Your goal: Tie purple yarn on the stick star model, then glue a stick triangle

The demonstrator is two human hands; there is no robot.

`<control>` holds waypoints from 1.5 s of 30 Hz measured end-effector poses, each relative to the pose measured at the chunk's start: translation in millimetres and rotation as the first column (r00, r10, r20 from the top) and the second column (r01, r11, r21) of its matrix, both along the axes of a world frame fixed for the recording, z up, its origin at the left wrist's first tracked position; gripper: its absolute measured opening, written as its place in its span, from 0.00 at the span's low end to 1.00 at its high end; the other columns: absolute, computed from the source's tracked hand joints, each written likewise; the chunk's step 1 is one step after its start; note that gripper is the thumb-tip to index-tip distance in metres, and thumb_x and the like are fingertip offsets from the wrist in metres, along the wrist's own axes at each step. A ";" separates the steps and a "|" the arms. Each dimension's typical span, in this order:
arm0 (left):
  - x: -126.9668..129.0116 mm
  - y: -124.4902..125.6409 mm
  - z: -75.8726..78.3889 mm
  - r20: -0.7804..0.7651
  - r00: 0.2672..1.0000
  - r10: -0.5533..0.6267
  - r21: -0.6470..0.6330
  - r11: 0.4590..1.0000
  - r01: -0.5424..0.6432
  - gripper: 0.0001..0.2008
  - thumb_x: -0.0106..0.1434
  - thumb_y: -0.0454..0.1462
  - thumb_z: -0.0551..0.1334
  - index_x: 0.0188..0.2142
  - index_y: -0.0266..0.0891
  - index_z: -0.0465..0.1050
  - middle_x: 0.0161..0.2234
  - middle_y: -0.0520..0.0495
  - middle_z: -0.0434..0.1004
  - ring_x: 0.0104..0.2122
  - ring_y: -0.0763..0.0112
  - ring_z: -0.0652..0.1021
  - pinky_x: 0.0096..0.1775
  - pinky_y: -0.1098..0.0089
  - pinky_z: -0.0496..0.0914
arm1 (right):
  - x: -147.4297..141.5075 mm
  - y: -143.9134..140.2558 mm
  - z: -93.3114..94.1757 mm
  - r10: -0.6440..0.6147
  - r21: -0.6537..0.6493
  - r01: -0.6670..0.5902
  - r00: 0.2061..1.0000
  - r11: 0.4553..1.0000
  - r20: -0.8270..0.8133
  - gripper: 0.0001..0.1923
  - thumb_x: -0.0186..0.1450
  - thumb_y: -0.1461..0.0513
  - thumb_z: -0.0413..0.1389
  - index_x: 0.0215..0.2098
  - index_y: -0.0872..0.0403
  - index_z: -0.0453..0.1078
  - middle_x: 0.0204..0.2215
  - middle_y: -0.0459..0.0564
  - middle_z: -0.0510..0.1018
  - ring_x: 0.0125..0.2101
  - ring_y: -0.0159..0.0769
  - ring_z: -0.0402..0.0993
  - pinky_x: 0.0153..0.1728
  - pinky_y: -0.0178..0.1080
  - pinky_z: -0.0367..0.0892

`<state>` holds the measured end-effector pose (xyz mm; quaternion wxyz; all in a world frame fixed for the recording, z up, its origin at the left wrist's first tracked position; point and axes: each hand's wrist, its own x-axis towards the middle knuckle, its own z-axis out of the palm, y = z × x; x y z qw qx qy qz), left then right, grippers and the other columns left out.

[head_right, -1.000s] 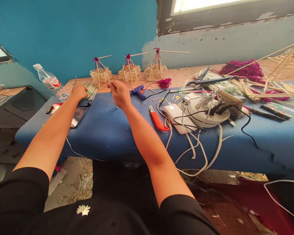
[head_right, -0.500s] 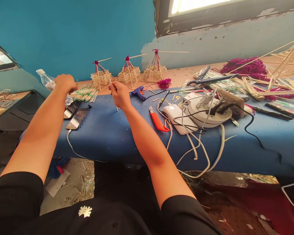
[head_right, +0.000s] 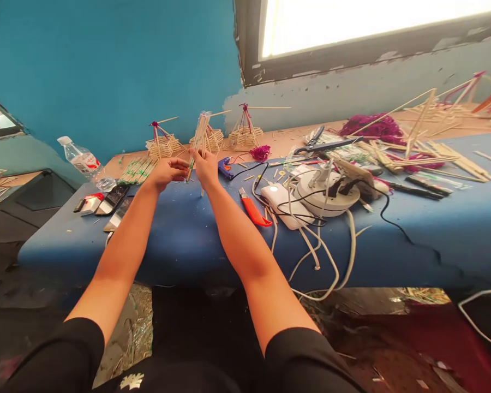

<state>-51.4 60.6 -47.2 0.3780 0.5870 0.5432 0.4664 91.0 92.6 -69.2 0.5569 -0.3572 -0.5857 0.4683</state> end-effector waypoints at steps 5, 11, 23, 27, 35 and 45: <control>4.0 13.4 -24.3 0.230 0.969 -0.088 0.040 0.996 0.081 0.15 0.50 0.39 0.83 0.36 0.38 0.85 0.36 0.41 0.87 0.34 0.65 0.86 0.35 0.71 0.77 | 2.2 2.9 -1.2 -0.003 -0.022 0.003 1.000 1.000 -0.015 0.24 0.72 0.42 0.58 0.38 0.56 0.73 0.20 0.37 0.57 0.23 0.26 0.58 0.27 0.32 0.61; 1.5 20.9 -37.2 0.346 0.937 0.054 0.031 0.997 -0.069 0.14 0.53 0.37 0.82 0.35 0.37 0.84 0.33 0.45 0.86 0.32 0.65 0.86 0.37 0.69 0.79 | 5.1 7.6 -6.0 -0.090 0.002 0.090 0.995 0.996 -0.039 0.17 0.70 0.48 0.61 0.39 0.55 0.73 0.24 0.40 0.66 0.30 0.28 0.67 0.35 0.31 0.66; -72.0 29.4 -20.9 0.328 0.751 0.573 0.172 0.745 -0.644 0.26 0.66 0.38 0.73 0.61 0.38 0.74 0.77 0.36 0.59 0.82 0.53 0.43 0.78 0.56 0.53 | -2.6 8.0 -19.5 -0.103 0.058 0.105 0.994 0.993 -0.027 0.23 0.70 0.44 0.59 0.30 0.53 0.67 0.27 0.45 0.69 0.33 0.30 0.67 0.35 0.33 0.64; -34.6 30.3 -25.0 0.288 0.899 0.331 0.303 0.859 -0.414 0.20 0.71 0.49 0.70 0.55 0.41 0.81 0.69 0.39 0.75 0.76 0.53 0.66 0.74 0.56 0.63 | -5.0 4.3 -19.9 0.002 0.072 -0.001 1.000 0.997 -0.010 0.17 0.68 0.50 0.60 0.30 0.54 0.68 0.27 0.44 0.70 0.29 0.28 0.65 0.30 0.31 0.61; 1.6 23.9 -27.1 0.372 0.912 -0.170 0.443 0.896 -0.014 0.27 0.64 0.62 0.72 0.43 0.41 0.86 0.43 0.43 0.89 0.43 0.62 0.87 0.42 0.68 0.79 | -9.5 -6.0 -19.6 0.222 0.065 -0.224 0.974 0.972 0.043 0.15 0.64 0.56 0.57 0.23 0.55 0.66 0.20 0.43 0.67 0.21 0.24 0.57 0.24 0.31 0.54; 0.6 20.1 -23.0 0.384 0.919 -0.085 0.391 0.917 -0.078 0.18 0.70 0.53 0.70 0.38 0.41 0.84 0.34 0.47 0.84 0.33 0.73 0.82 0.34 0.73 0.74 | -11.6 -7.4 -22.3 0.247 0.109 -0.250 0.968 0.962 0.039 0.13 0.60 0.55 0.61 0.25 0.56 0.72 0.19 0.42 0.67 0.22 0.25 0.57 0.24 0.32 0.53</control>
